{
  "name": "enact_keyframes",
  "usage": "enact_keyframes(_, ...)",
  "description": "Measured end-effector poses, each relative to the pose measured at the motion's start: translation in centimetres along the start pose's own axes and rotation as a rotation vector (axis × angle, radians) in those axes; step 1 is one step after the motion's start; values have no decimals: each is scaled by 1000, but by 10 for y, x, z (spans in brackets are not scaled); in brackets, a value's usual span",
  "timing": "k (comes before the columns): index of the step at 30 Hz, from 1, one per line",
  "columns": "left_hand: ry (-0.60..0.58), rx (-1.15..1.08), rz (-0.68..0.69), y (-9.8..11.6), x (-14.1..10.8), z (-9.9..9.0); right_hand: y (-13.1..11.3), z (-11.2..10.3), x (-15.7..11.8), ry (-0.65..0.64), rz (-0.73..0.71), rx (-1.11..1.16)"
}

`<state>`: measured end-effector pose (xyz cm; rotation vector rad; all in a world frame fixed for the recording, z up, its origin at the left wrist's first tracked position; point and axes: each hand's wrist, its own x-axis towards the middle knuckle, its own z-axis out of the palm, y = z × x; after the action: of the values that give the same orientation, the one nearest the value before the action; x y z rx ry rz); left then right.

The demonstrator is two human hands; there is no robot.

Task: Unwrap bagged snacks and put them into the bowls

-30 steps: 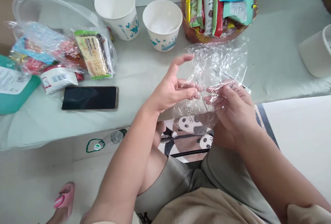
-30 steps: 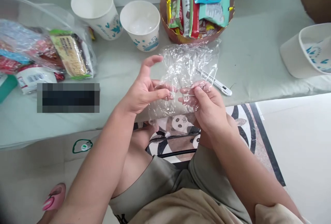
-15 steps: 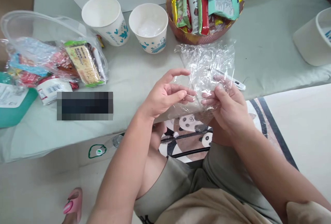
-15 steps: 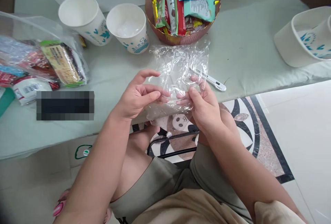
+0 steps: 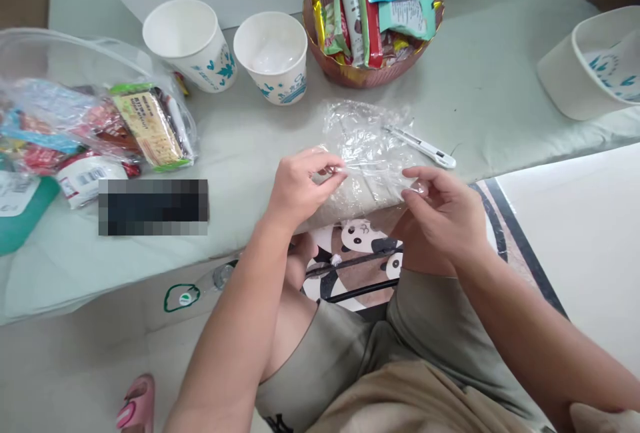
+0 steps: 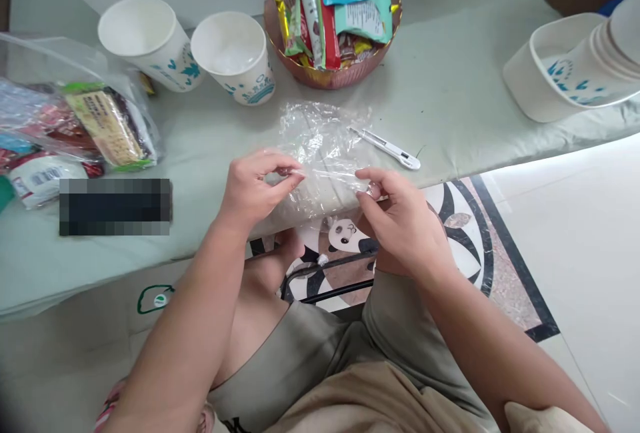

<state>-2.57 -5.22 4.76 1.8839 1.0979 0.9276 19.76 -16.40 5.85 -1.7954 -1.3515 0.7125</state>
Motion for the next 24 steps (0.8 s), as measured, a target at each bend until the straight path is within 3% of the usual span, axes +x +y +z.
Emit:
enact_keyframes(4,68,-13,72,5,-1,-3,-4,-6,-5,136,-193,-144)
enact_keyframes(7,-61,-270,53,16,-6,-6,-15,-8,-7,200,-311,-64)
enact_keyframes(9,-127,-490,-13,23,-9,-5,-23,-8,-7,177,-337,96)
enact_keyframes(11,-134,-643,-128,26,-10,-2,-28,-6,-5,82,-277,253)
enact_keyframes(15,-51,-721,-316,22,-4,-1,-29,-1,0,-183,75,325)
enact_keyframes(18,-52,-764,-468,15,2,-6,-25,5,3,-151,206,350)
enact_keyframes(21,-209,-785,-619,13,4,-9,-20,9,5,-71,245,453)
enact_keyframes(24,-265,-694,-634,13,3,-6,-14,12,8,-78,201,457)
